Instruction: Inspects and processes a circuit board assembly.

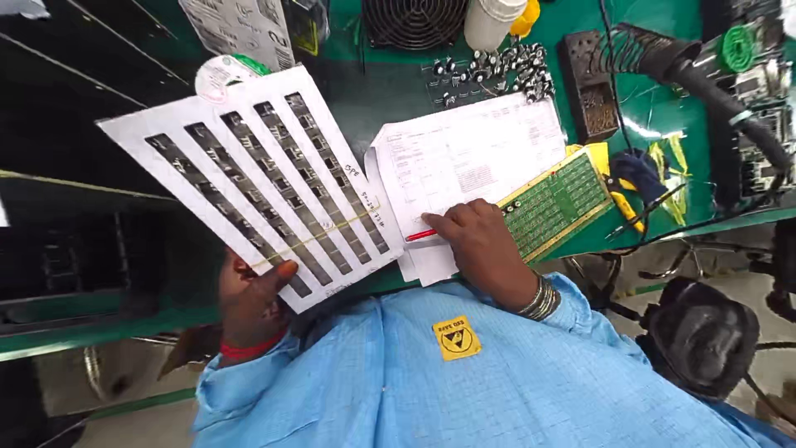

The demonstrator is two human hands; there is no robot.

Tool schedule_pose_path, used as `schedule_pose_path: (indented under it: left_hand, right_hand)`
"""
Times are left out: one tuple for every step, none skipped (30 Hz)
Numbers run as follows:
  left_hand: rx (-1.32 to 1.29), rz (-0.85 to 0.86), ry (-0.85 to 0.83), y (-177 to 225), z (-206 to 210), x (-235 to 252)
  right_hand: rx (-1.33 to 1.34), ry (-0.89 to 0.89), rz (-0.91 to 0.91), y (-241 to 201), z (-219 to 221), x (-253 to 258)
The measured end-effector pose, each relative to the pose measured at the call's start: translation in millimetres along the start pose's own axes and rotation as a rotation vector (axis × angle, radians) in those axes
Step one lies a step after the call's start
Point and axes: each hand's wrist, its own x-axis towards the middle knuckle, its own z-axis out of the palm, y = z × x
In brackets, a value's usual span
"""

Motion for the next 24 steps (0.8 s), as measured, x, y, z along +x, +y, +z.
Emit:
schedule_pose_path:
  left_hand:
    - [0.001, -0.006, 0.001, -0.8, -1.3, -0.2]
    - [0.002, -0.009, 0.005, -0.8, -1.2, -0.6]
    - [-0.002, -0.01, 0.009, -0.6, -0.7, -0.9]
    - [-0.002, -0.014, 0.01, -0.3, -0.3, -1.1]
    - [-0.003, -0.016, 0.016, -0.1, 0.5, -1.2]
    - [-0.003, -0.015, 0.021, 0.0, 1.1, -1.1]
    - [-0.007, -0.012, 0.019, 0.0, 1.5, -1.0]
    - [-0.012, -0.006, 0.014, -0.1, 1.5, -0.8]
    - [-0.025, 0.001, 0.006, -0.4, 0.8, -0.3]
    - [-0.029, 0.006, -0.001, -0.5, 0.3, 0.0]
    - [-0.025, 0.007, -0.003, -0.5, 0.4, 0.0]
    - [-0.027, 0.01, -0.007, -0.7, 0.0, -0.2]
    - [-0.023, 0.005, -0.003, -0.8, 0.0, -0.2]
    - [-0.009, -0.009, 0.013, 0.0, 1.2, -0.2]
    - [0.006, -0.022, 0.032, 1.0, 2.7, -0.3]
    - [0.016, -0.03, 0.043, 2.1, 3.2, -0.5]
    - [0.022, -0.031, 0.045, 2.6, 3.2, -0.5]
    - [0.024, -0.028, 0.041, 2.2, 2.5, -0.7]
    - [0.025, -0.023, 0.031, 1.6, 1.2, -0.9]
    - [0.027, -0.021, 0.025, 1.3, 0.3, -0.8]
    - [0.024, -0.018, 0.021, 1.3, 0.1, -0.5]
    - [0.018, -0.018, 0.024, 1.9, 1.1, -0.4]
    - [0.01, -0.018, 0.024, 2.3, 2.1, -0.6]
    - [-0.008, -0.012, 0.015, 1.8, 1.8, -0.6]
  right_hand:
    - [0.011, -0.016, -0.001, -2.1, 2.7, -0.8]
    - [0.02, -0.016, -0.005, -3.0, 5.1, -1.1]
    - [0.024, -0.009, -0.009, -3.6, 6.9, -0.8]
    - [0.028, 0.009, -0.012, -3.9, 8.6, 0.0]
    - [0.027, 0.034, -0.017, -3.6, 10.4, 1.2]
    - [0.017, 0.058, -0.023, -3.1, 12.2, 2.5]
    - [0.006, 0.082, -0.03, -2.4, 14.1, 3.8]
    - [-0.004, 0.101, -0.036, -1.5, 16.1, 5.0]
    - [-0.007, 0.11, -0.038, -1.2, 17.3, 5.7]
    - [-0.004, 0.112, -0.038, -1.2, 17.9, 5.8]
    - [0.003, 0.115, -0.038, -1.6, 18.2, 5.0]
    - [0.011, 0.109, -0.036, -2.7, 18.5, 3.6]
    - [0.018, 0.107, -0.032, -3.8, 18.9, 2.0]
    - [0.03, 0.111, -0.029, -4.9, 18.8, 0.1]
    - [0.046, 0.121, -0.031, -6.0, 17.4, -1.6]
    - [0.07, 0.145, -0.043, -6.3, 14.4, -2.7]
    - [0.102, 0.188, -0.058, -5.1, 8.5, -3.6]
    - [0.131, 0.248, -0.069, -2.3, -0.5, -4.5]
    - [0.146, 0.329, -0.071, 1.9, -12.1, -5.5]
    - [0.142, 0.424, -0.067, 7.0, -26.1, -6.2]
    - [0.124, 0.517, -0.057, 12.9, -41.2, -7.7]
    - [0.108, 0.598, -0.043, 18.9, -55.4, -10.4]
    - [0.089, 0.665, -0.027, 25.1, -67.0, -14.0]
    - [0.068, 0.713, -0.01, 30.8, -75.4, -17.8]
